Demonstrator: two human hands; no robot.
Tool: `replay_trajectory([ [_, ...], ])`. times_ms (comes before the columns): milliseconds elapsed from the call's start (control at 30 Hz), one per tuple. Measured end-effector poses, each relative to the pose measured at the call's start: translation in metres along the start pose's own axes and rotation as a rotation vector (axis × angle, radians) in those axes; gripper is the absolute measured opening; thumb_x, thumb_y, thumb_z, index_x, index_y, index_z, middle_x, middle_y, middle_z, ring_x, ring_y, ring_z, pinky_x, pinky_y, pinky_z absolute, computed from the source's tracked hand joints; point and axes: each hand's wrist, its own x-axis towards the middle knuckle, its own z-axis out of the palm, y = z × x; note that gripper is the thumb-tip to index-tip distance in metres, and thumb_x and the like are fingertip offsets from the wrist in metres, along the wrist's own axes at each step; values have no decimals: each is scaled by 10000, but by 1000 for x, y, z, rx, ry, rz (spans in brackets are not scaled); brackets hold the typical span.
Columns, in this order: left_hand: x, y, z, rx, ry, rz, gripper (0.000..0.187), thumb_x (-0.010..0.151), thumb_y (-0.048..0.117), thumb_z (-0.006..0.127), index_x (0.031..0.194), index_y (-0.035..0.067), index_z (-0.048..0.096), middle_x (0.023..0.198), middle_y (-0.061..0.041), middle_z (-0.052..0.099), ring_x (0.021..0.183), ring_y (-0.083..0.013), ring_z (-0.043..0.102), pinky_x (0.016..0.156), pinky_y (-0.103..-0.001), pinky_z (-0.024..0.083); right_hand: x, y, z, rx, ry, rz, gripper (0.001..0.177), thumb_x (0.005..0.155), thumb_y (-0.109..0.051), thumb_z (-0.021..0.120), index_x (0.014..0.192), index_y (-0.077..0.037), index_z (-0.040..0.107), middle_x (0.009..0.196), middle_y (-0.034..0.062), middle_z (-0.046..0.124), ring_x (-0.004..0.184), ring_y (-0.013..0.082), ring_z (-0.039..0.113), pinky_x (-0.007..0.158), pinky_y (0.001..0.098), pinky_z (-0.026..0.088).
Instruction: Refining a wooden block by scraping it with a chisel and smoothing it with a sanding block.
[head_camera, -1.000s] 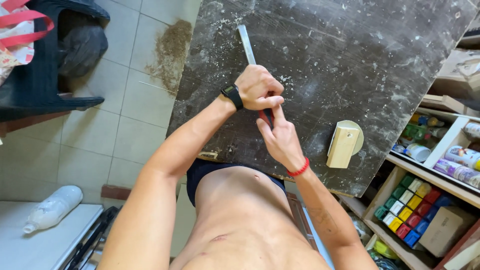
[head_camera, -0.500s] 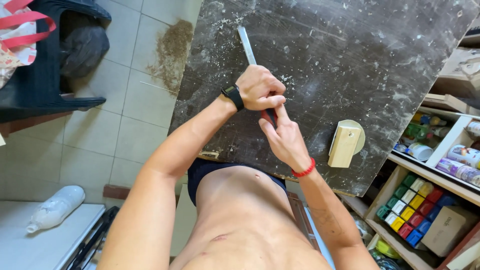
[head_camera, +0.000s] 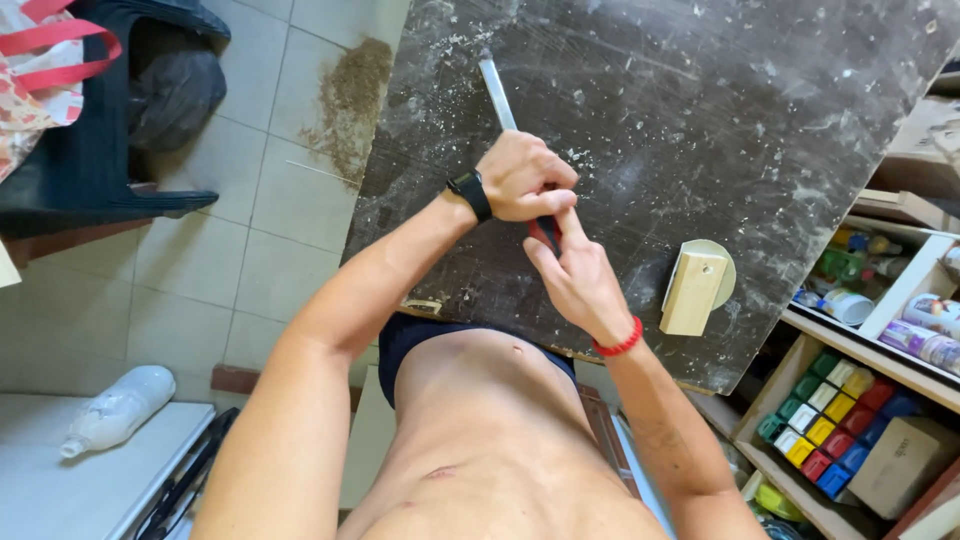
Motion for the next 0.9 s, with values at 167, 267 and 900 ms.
replay_trajectory([
  [167,-1,-14,0,43,-12,11,445,897,553,486,578,244,458,494,30,512,590,-220,649,582,-328,503,12,3,10,-18,-6,10,597,909,-377,526,1446,-174,361,913,355,665,998,531,617,825,599,463],
  [267,1,-10,-1,54,-19,1,450,905,550,480,578,241,457,495,26,513,594,-229,647,583,-334,504,8,0,6,-18,2,-8,606,905,-378,529,1450,-175,359,909,351,668,992,531,619,810,597,464],
  [900,-26,-62,-83,642,-195,-984,818,1067,670,175,1584,84,-67,1621,-124,-120,1492,-355,-111,1240,-545,-7,-27,132,-24,746,251,-45,535,966,-237,478,1471,-180,312,709,46,464,416,61,302,342,177,256],
])
